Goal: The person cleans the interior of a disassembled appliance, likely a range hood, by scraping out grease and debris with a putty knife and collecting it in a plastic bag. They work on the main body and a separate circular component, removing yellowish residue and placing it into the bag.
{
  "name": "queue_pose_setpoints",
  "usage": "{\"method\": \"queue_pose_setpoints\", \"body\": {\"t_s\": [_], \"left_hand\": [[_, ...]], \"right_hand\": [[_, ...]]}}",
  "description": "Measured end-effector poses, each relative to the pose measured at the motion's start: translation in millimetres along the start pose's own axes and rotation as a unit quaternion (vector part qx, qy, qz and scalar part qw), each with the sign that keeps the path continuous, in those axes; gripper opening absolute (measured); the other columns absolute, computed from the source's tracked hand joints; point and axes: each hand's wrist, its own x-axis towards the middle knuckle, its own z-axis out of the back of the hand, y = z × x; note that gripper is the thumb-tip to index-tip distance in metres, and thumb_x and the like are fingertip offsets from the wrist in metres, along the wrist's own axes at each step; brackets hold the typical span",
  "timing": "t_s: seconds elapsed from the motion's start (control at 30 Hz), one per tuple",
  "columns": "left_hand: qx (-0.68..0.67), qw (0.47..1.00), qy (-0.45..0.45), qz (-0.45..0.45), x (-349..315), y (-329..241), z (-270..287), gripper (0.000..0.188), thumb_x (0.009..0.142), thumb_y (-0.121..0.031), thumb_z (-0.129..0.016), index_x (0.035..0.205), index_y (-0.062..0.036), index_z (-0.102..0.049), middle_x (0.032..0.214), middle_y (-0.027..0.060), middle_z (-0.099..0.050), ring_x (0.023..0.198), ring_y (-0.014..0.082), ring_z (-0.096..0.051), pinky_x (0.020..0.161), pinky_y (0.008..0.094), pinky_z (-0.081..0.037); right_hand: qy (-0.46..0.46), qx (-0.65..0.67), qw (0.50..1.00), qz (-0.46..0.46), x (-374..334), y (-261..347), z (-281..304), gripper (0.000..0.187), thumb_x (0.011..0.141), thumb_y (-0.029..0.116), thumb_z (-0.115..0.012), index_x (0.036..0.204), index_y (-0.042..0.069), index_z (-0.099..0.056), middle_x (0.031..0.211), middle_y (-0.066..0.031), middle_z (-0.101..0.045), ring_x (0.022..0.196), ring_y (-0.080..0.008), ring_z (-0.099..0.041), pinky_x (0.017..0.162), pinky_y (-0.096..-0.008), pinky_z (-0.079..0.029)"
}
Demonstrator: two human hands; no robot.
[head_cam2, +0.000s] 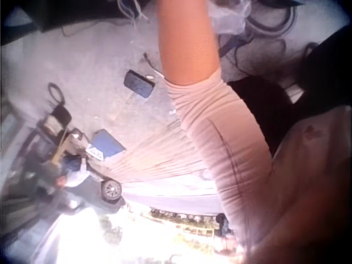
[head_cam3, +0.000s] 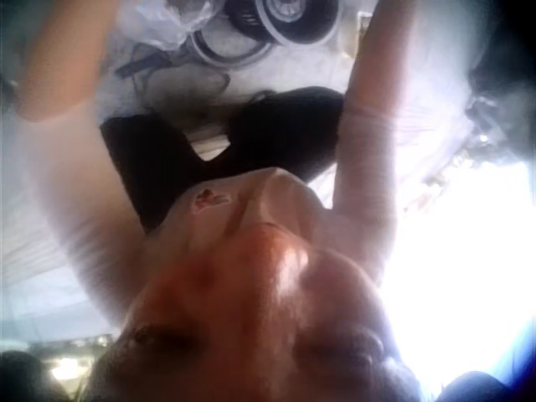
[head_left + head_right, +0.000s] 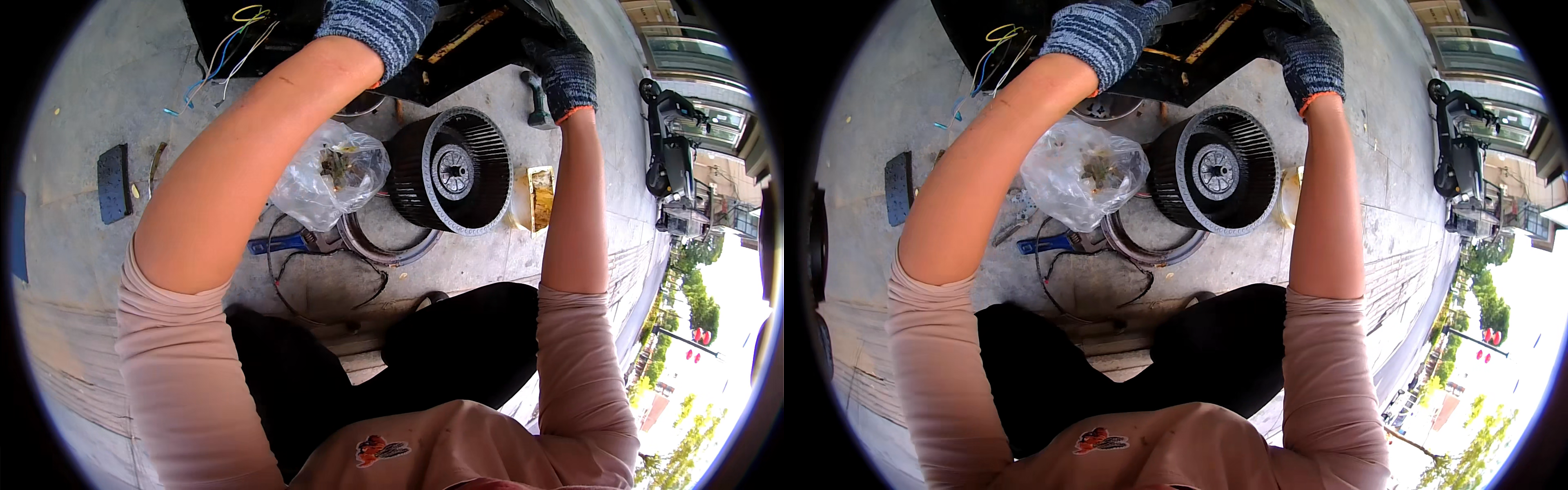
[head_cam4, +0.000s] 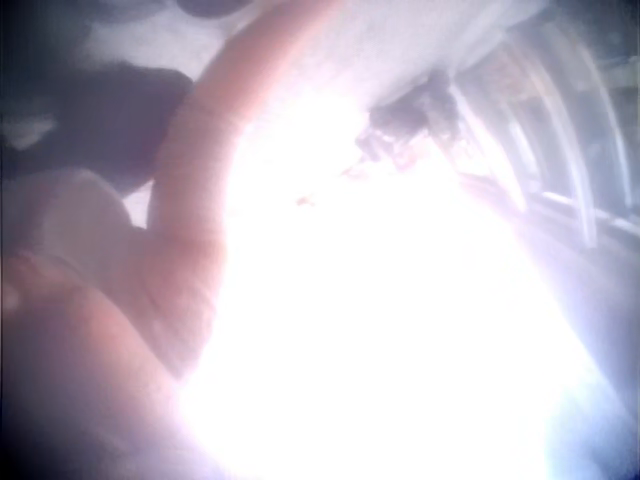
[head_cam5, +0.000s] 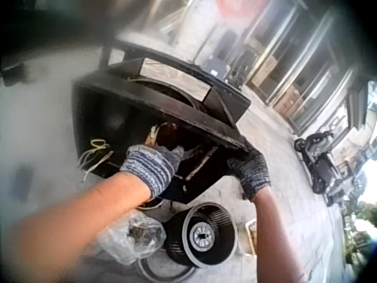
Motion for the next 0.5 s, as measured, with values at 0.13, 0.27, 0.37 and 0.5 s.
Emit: {"method": "queue_pose_setpoints", "body": {"t_s": [0.13, 0.27, 0.37, 0.5], "left_hand": [[0.015, 0.998, -0.063, -0.013, 13, -3, 30, 0.033, 0.098, -0.02, -0.041, 0.117, -0.01, -0.067, 0.111, 0.0169, -0.07, 0.101, 0.0336, -0.068, 0.081, 0.0478, -0.055], [0.031, 0.998, -0.054, -0.011, 27, -5, 35, 0.031, 0.097, -0.021, -0.044, 0.109, -0.0093, -0.07, 0.108, 0.0179, -0.07, 0.101, 0.0344, -0.068, 0.082, 0.0488, -0.055], [0.052, 0.998, -0.015, -0.022, 29, -13, 41, 0.03, 0.095, -0.021, -0.047, 0.109, -0.009, -0.071, 0.108, 0.0171, -0.07, 0.101, 0.0343, -0.068, 0.081, 0.049, -0.055], [0.07, 0.996, -0.026, -0.056, 41, -20, 25, 0.031, 0.095, -0.021, -0.047, 0.11, -0.009, -0.071, 0.108, 0.0162, -0.071, 0.101, 0.0335, -0.068, 0.081, 0.0491, -0.055]], "right_hand": [[0.042, -0.096, 0.994, -0.039, 5, -2, 5, 0.042, 0.082, 0.025, -0.075, 0.113, -0.001, -0.066, 0.095, -0.0147, -0.073, 0.077, -0.0224, -0.068, 0.073, -0.0346, -0.053], [0.029, 0.021, 0.999, -0.022, 11, 2, -1, 0.045, 0.08, 0.022, -0.075, 0.119, 0.002, -0.065, 0.099, -0.0149, -0.073, 0.079, -0.0235, -0.069, 0.075, -0.0336, -0.053], [0.004, 0.092, 0.996, -0.006, 6, 3, 0, 0.047, 0.081, 0.013, -0.072, 0.125, 0.003, -0.061, 0.105, -0.0144, -0.072, 0.086, -0.023, -0.069, 0.079, -0.0333, -0.055], [0.039, 0.305, 0.95, -0.053, -2, 18, 4, 0.06, 0.078, -0.01, -0.062, 0.136, 0.003, -0.051, 0.115, -0.0088, -0.068, 0.097, -0.0189, -0.065, 0.082, -0.0329, -0.056]]}}
